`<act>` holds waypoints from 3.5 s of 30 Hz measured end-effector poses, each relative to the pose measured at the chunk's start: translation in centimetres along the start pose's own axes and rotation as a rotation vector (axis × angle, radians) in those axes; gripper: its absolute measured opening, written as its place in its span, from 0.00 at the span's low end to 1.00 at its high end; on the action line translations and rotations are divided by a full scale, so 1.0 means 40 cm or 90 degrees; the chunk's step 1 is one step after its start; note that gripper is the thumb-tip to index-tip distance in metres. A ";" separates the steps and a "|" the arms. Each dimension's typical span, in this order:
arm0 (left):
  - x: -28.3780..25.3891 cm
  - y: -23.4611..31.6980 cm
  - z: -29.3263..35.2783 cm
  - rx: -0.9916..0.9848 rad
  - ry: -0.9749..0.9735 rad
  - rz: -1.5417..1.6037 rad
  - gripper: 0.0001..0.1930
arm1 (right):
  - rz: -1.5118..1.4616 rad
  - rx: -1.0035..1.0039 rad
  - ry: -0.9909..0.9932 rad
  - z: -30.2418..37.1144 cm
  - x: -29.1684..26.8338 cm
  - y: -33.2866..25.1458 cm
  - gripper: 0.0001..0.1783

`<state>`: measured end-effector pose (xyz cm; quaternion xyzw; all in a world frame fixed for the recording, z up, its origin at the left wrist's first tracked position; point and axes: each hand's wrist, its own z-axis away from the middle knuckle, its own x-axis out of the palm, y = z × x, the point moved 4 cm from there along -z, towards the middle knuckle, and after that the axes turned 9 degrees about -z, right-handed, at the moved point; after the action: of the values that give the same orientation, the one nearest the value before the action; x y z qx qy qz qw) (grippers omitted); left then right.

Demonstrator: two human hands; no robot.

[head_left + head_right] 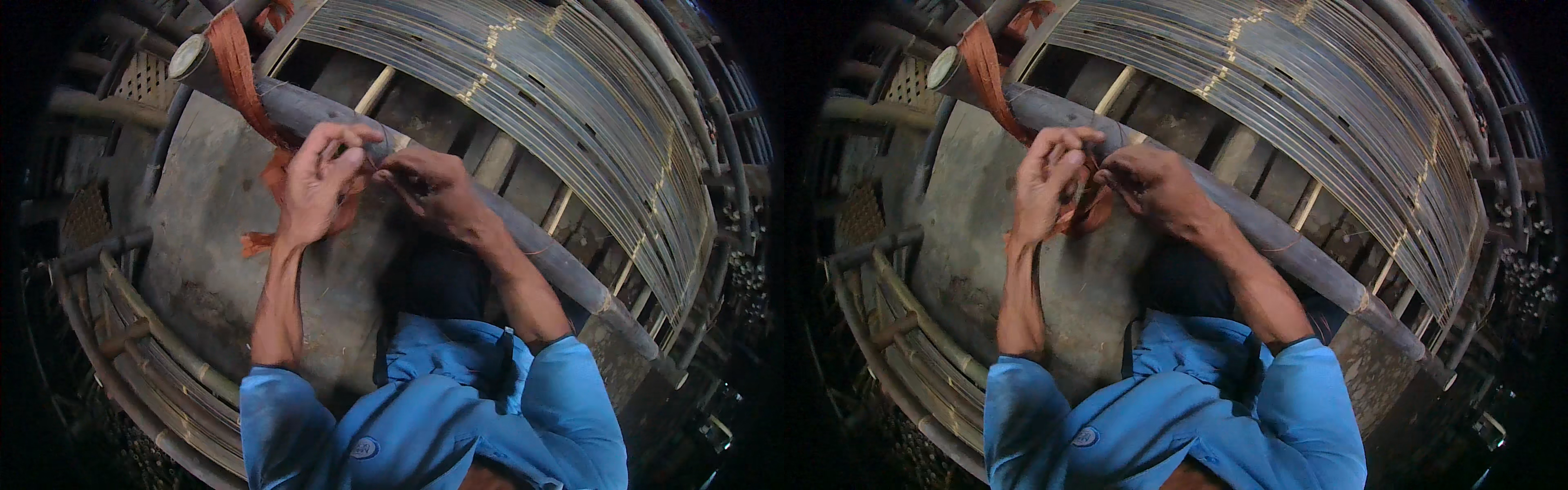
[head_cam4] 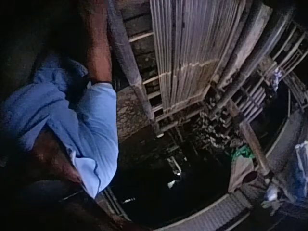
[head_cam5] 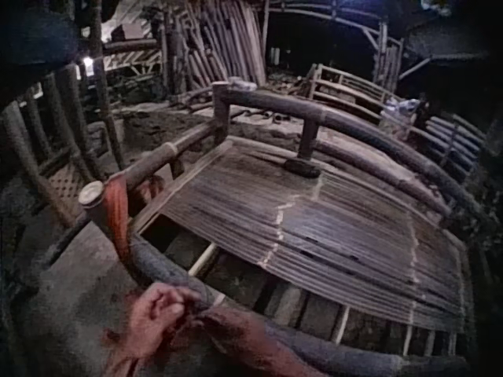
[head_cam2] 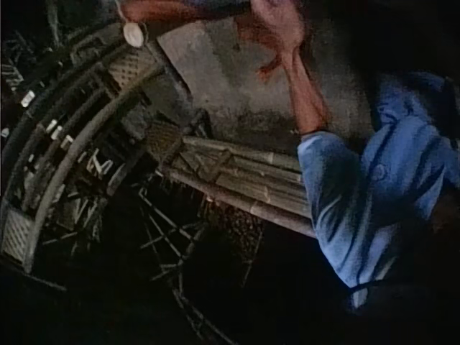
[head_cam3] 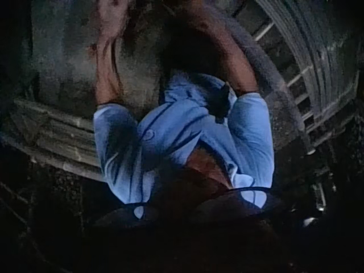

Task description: The person weaves bamboo strips through a vertical frame, using a thin string to tie and secure the horizontal strips to the vertical structure.

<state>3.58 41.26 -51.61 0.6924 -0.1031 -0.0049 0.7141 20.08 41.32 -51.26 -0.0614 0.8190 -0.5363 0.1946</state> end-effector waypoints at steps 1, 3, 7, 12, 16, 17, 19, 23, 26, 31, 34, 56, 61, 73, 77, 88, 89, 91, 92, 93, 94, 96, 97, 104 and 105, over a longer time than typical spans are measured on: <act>-0.001 0.016 -0.015 0.035 0.007 -0.046 0.07 | 0.000 -0.008 -0.002 -0.012 -0.021 -0.008 0.05; -0.005 0.029 -0.020 0.028 -0.032 -0.240 0.07 | 0.023 -0.013 -0.031 -0.035 -0.054 -0.015 0.08; 0.014 0.062 -0.024 0.079 -0.034 -0.509 0.07 | -0.030 -0.026 0.022 -0.036 -0.066 0.044 0.08; -0.003 0.026 0.019 0.228 -0.024 -0.639 0.03 | -0.062 0.232 0.084 0.013 -0.027 0.119 0.04; 0.005 0.036 0.028 0.124 -0.067 -0.668 0.03 | -0.079 0.255 0.101 0.019 -0.016 0.137 0.04; 0.008 0.040 0.025 0.126 -0.069 -0.666 0.03 | -0.099 0.255 0.125 0.016 -0.018 0.138 0.05; 0.003 0.054 0.019 0.172 -0.040 -0.610 0.04 | -0.118 0.256 0.146 0.007 -0.026 0.145 0.06; -0.012 0.182 -0.004 0.314 0.049 -0.688 0.09 | -0.165 0.254 0.152 -0.019 -0.036 0.159 0.11; -0.049 0.234 -0.009 0.381 0.144 -0.987 0.12 | -0.128 0.272 0.147 -0.083 -0.036 0.079 0.11; -0.122 0.301 0.000 0.268 0.115 -0.884 0.21 | -0.028 0.273 0.160 -0.163 -0.053 0.162 0.13; -0.147 0.381 0.001 0.217 0.174 -0.702 0.24 | 0.007 0.333 0.176 -0.155 -0.045 0.330 0.16; -0.032 0.678 0.115 0.328 0.287 -0.508 0.12 | -0.077 0.017 -0.084 -0.243 -0.086 -0.117 0.26; 0.057 0.511 0.100 0.297 0.073 -0.614 0.25 | 0.143 0.111 0.001 -0.171 -0.137 0.097 0.24; -0.067 0.383 0.170 0.121 0.141 -0.633 0.25 | 0.239 0.244 0.021 -0.112 -0.046 0.184 0.26; -0.081 0.279 0.150 0.050 0.100 -0.623 0.26 | 0.277 0.329 0.033 -0.120 -0.075 0.279 0.27; -0.179 0.054 0.081 -0.086 0.136 -0.536 0.26 | 0.403 0.267 -0.326 -0.144 0.011 0.535 0.39; -0.182 0.046 0.078 -0.084 0.135 -0.520 0.26 | 0.403 0.267 -0.328 -0.150 0.015 0.548 0.39; -0.195 0.029 0.067 -0.106 0.143 -0.511 0.26 | 0.317 0.307 -0.387 -0.157 0.021 0.564 0.37; -0.201 0.027 0.062 -0.126 0.149 -0.503 0.26 | 0.321 0.305 -0.385 -0.158 0.020 0.559 0.37; -0.201 0.032 0.057 -0.121 0.148 -0.502 0.26 | 0.281 0.292 -0.297 -0.157 0.011 0.545 0.32; -0.207 0.046 0.055 -0.093 0.155 -0.498 0.26 | 0.240 0.274 -0.209 -0.163 0.002 0.518 0.27; -0.215 0.083 0.060 -0.056 0.160 -0.495 0.26 | 0.278 0.250 -0.168 -0.159 -0.013 0.465 0.25; -0.223 0.121 0.071 -0.039 0.175 -0.493 0.26 | 0.314 0.224 -0.135 -0.169 -0.023 0.417 0.22; -0.205 0.418 0.175 0.078 0.258 -0.558 0.24 | -0.014 0.046 -0.091 -0.141 -0.109 0.085 0.26; -0.211 0.453 0.219 0.089 0.257 -0.560 0.24 | -0.010 0.037 -0.085 -0.143 -0.089 0.059 0.26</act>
<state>-8.50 34.60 -34.68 0.7038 0.3397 -0.1649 0.6017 21.42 48.30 -50.49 -0.0980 0.7877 -0.5562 0.2462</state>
